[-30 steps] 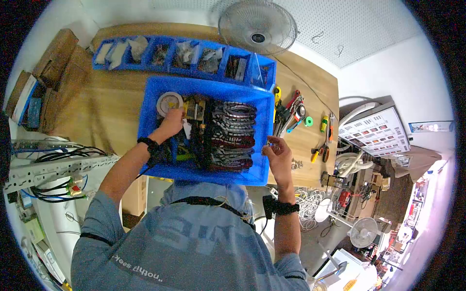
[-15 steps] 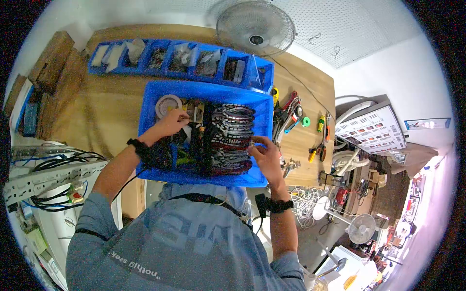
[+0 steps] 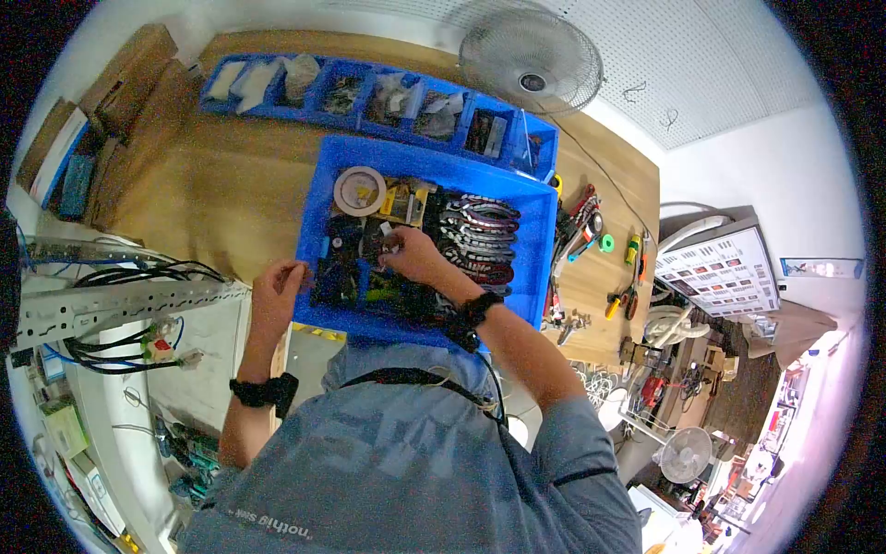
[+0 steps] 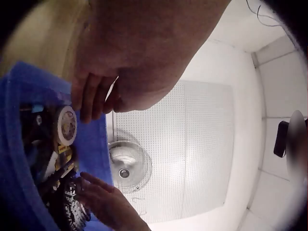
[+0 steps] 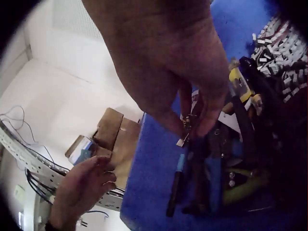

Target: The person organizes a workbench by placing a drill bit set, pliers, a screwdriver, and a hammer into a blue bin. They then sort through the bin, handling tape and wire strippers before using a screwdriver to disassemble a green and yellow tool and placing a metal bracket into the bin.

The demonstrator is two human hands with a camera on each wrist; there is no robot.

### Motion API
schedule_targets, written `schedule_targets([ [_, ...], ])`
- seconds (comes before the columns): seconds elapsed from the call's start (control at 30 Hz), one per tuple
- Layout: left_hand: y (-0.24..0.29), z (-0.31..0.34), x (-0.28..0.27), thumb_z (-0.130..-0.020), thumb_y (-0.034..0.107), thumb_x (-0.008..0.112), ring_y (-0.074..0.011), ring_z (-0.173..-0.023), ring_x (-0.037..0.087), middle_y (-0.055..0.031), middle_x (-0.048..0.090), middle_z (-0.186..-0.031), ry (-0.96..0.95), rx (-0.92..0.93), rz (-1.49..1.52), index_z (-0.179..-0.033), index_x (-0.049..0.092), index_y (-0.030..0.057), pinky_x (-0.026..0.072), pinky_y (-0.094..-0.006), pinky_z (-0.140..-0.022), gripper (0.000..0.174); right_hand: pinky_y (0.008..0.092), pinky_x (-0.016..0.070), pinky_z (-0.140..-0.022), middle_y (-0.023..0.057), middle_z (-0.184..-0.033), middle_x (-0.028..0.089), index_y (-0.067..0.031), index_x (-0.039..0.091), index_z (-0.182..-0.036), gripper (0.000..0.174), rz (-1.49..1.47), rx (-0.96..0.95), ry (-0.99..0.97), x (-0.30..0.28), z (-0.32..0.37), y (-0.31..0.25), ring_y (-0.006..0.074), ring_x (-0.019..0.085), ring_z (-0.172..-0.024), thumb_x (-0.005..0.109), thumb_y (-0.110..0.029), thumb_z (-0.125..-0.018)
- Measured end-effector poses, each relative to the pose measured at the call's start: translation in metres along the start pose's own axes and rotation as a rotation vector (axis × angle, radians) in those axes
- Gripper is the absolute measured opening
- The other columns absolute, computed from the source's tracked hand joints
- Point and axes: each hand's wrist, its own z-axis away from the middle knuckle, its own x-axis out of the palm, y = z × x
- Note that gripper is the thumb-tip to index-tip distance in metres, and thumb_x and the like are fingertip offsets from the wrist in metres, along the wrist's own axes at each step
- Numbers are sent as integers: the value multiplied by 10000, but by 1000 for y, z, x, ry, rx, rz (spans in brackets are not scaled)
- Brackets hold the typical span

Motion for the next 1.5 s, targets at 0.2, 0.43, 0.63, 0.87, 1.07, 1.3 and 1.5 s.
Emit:
schedule_targets([
  [0.2, -20, 38, -11, -981, 117, 579, -163, -785, 689, -111, 706, -902, 99, -79, 92, -1041, 635, -54, 538, -276, -737, 190, 387, 539, -799, 195, -990, 693, 29, 667, -1036, 373, 208, -51, -25, 29, -39, -19, 301, 681, -906, 765, -206, -762],
  [0.43, -24, 42, -8, -981, 125, 581, -163, -778, 687, -111, 704, -900, 71, -44, 82, -1040, 637, -50, 536, -278, -728, 193, 423, 534, -835, 223, -956, 692, 16, 676, -1018, 353, 268, -52, 18, -1, -8, -20, 365, 674, -929, 745, -241, -787],
  [0.63, -18, 19, 24, -983, 122, 580, -151, -774, 676, -105, 701, -890, -63, -33, 62, -1022, 642, -45, 529, -275, -721, 183, 322, 549, -752, 132, -897, 714, 41, 642, -1077, 252, -117, 53, 169, -93, 75, 23, 202, 697, -840, 656, -125, -887],
  [0.87, 22, -13, 92, -987, 116, 577, -131, -794, 650, -87, 688, -904, -320, 62, -74, -1018, 644, -38, 513, -267, -735, 171, 286, 553, -672, 148, -961, 711, 88, 616, -1129, 305, -258, 267, 876, -180, 231, 102, 179, 712, -809, 635, -152, -942],
  [1.07, 62, -14, 171, -987, 115, 573, -133, -809, 656, -82, 689, -908, -509, 158, -138, -1021, 644, -44, 513, -268, -738, 178, 381, 549, -787, 215, -1014, 705, 79, 629, -1093, 437, 60, 614, 929, -170, 335, 253, 301, 702, -901, 738, -265, -846],
  [1.3, 93, 15, 254, -987, 106, 564, -138, -815, 665, -88, 691, -885, -497, 216, -208, -1019, 639, -44, 517, -271, -755, 171, 471, 451, -982, 318, -1186, 535, -9, 430, -1314, 791, 314, 690, 750, -157, 341, 306, 459, 502, -1170, 854, -278, -702],
  [1.5, 99, 52, 323, -984, 89, 568, -122, -812, 658, -80, 684, -887, -424, 83, -194, -1018, 638, -38, 516, -259, -751, 149, 472, 471, -969, 268, -1177, 477, -40, 383, -1354, 912, 241, 677, 655, -178, 319, 304, 459, 493, -1139, 892, -286, -639],
])
